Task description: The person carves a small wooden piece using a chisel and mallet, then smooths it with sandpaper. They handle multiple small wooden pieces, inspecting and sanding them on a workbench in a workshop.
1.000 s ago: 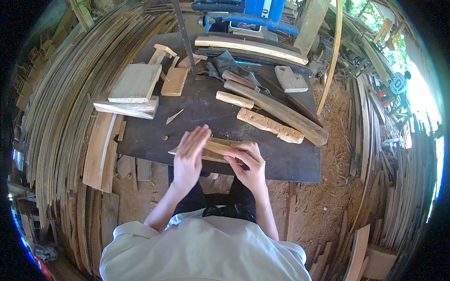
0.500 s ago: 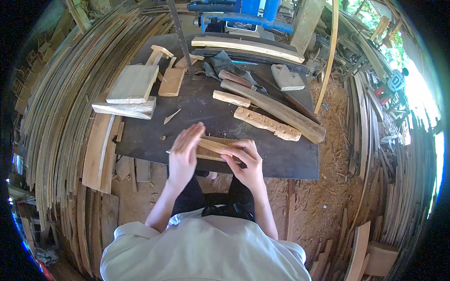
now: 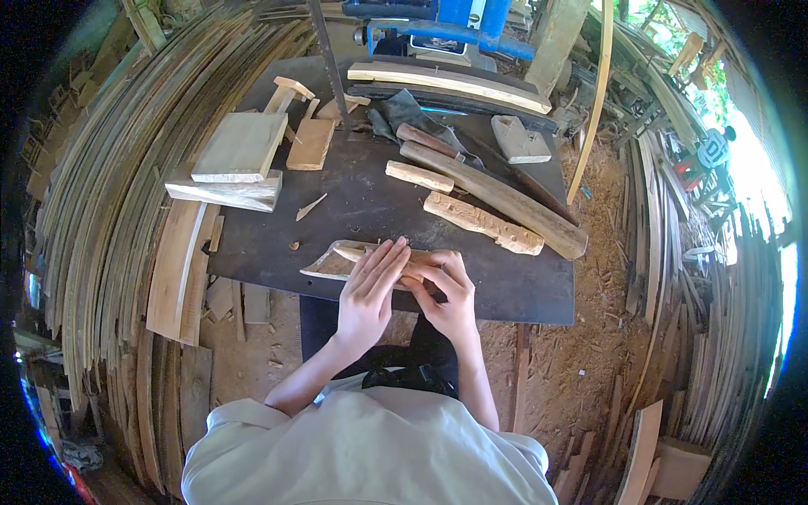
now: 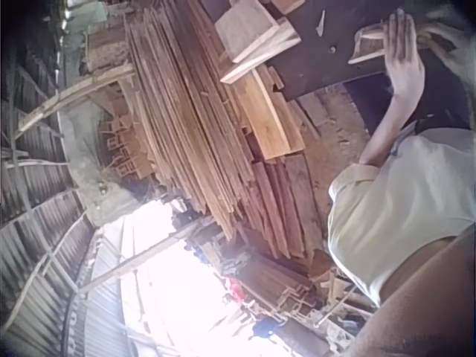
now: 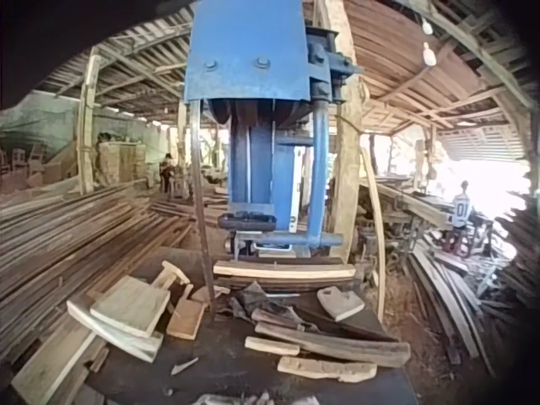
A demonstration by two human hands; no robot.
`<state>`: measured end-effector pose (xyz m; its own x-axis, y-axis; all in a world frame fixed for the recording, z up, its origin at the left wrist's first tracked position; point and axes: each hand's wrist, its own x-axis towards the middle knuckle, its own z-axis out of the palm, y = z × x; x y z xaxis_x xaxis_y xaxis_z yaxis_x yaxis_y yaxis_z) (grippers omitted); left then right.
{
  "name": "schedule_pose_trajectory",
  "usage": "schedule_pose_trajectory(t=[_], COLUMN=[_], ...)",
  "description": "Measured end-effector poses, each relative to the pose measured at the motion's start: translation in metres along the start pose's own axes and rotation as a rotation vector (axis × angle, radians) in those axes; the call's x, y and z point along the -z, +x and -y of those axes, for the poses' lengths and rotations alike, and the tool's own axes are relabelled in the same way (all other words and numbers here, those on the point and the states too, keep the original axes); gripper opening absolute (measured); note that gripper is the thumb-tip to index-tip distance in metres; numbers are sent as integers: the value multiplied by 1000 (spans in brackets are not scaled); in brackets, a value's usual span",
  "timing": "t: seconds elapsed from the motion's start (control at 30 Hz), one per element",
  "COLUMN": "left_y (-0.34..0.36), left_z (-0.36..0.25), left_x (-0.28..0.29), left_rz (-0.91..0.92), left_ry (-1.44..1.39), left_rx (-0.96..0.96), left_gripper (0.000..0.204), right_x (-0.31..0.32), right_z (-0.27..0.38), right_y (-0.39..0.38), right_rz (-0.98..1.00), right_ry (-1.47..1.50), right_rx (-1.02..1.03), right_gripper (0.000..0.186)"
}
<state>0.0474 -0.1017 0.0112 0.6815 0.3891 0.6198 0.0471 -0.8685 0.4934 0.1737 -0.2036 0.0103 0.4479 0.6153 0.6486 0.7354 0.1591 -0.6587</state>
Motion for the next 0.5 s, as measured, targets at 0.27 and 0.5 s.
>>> schedule_pose_trajectory(t=[0.27, 0.5], left_y=[-1, 1], left_z=[29, 28], left_x=[31, 30], left_rz=[-26, -34], left_ry=[117, 65], left_rx=[69, 53], left_gripper=[47, 47], right_x=[-2, -2], right_z=[2, -3], right_y=[-1, -3], right_rz=[-21, -108], right_ry=[16, -104], right_rx=[-28, 116], right_gripper=[32, 27])
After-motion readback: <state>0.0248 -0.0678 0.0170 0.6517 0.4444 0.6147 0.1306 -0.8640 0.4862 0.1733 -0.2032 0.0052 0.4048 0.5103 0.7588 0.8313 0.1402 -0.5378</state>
